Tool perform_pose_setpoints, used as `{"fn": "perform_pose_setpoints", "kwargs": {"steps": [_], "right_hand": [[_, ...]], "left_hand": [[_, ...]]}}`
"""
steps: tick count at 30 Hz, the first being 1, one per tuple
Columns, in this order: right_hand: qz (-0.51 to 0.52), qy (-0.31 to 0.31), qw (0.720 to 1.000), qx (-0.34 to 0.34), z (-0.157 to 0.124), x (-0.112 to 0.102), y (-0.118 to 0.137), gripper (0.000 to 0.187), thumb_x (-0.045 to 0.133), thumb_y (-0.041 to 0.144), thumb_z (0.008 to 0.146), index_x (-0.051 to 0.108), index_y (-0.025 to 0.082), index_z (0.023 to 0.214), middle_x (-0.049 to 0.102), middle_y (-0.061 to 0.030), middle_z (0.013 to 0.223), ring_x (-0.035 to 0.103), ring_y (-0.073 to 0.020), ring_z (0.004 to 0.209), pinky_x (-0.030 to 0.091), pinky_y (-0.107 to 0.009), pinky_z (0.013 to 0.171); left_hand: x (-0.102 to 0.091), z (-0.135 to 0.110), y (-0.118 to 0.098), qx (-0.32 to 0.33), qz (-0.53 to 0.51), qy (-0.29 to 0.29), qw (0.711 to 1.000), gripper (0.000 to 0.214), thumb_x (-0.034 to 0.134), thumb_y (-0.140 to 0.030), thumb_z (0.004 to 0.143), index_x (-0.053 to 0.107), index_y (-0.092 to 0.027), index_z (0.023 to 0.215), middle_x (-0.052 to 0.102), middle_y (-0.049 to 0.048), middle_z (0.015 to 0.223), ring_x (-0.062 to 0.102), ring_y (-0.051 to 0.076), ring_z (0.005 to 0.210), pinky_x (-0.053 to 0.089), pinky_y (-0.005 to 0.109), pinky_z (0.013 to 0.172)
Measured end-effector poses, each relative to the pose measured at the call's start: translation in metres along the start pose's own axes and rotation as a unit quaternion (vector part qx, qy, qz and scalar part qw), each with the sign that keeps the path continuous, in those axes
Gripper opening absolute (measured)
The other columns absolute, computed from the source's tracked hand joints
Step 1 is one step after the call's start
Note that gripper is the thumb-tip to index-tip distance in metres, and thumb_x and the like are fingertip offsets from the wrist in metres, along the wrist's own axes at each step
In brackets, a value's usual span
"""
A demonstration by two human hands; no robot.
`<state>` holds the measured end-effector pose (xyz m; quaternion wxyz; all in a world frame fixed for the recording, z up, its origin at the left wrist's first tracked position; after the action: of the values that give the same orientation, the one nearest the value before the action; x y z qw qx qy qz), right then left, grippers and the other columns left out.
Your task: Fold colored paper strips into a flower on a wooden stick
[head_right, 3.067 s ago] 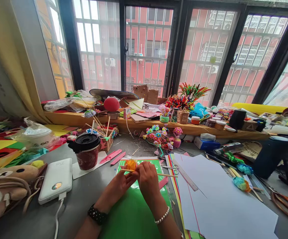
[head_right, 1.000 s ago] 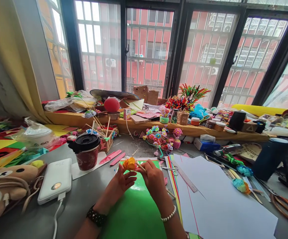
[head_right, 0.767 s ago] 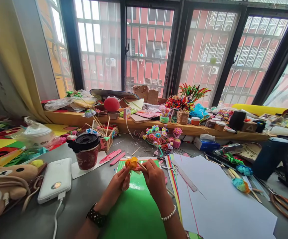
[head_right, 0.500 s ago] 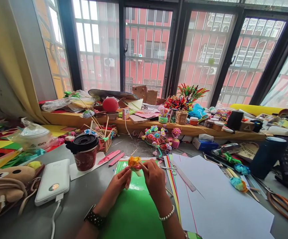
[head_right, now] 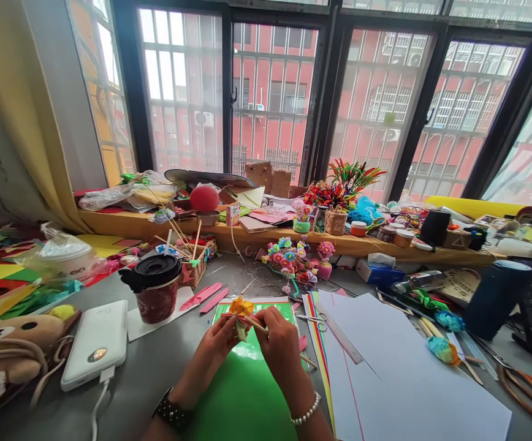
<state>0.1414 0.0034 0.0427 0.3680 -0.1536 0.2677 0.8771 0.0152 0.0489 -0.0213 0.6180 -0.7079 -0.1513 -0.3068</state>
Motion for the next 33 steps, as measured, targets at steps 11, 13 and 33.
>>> {"fn": "perform_pose_setpoints", "kwargs": {"steps": [11, 13, 33], "right_hand": [[-0.016, 0.091, 0.995, -0.033, 0.002, 0.005, 0.002, 0.028, 0.039, 0.037, 0.087, 0.063, 0.024, 0.093, 0.059, -0.0018, 0.071, 0.058, -0.0104, 0.056, 0.044, -0.018, 0.05], [-0.02, 0.098, 0.994, -0.036, 0.002, 0.006, 0.003, 0.029, 0.038, 0.037, 0.088, 0.063, 0.025, 0.093, 0.059, -0.0016, 0.07, 0.057, -0.01, 0.054, 0.043, -0.018, 0.049], [-0.011, 0.098, 0.995, 0.009, 0.005, 0.002, 0.0, 0.032, 0.037, 0.035, 0.087, 0.058, 0.017, 0.07, 0.055, -0.0033, 0.071, 0.052, -0.0112, 0.057, 0.038, -0.02, 0.052]], "left_hand": [[0.01, -0.009, -0.011, -0.005, 0.065, -0.011, 0.998, 0.024, 0.064, -0.036, 0.067, 0.063, -0.011, 0.07, 0.059, 0.0013, 0.058, 0.052, 0.01, 0.053, 0.04, 0.02, 0.054], [0.011, -0.01, -0.01, -0.011, 0.093, -0.013, 0.995, 0.027, 0.063, -0.038, 0.067, 0.062, -0.012, 0.066, 0.057, 0.0007, 0.054, 0.05, 0.01, 0.051, 0.039, 0.02, 0.052], [-0.001, -0.011, -0.027, 0.141, 0.302, -0.094, 0.938, 0.047, 0.052, -0.057, 0.067, 0.057, -0.016, 0.089, 0.059, 0.009, 0.097, 0.052, 0.025, 0.096, 0.041, 0.031, 0.079]]}}
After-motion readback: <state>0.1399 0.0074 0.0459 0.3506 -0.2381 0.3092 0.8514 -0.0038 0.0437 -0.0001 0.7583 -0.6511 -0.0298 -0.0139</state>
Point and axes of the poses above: each hand's wrist, its own z-axis towards the middle knuckle, its own x-axis out of the palm, y = z × x, the point moved 4 cm from there along z, towards the middle knuckle
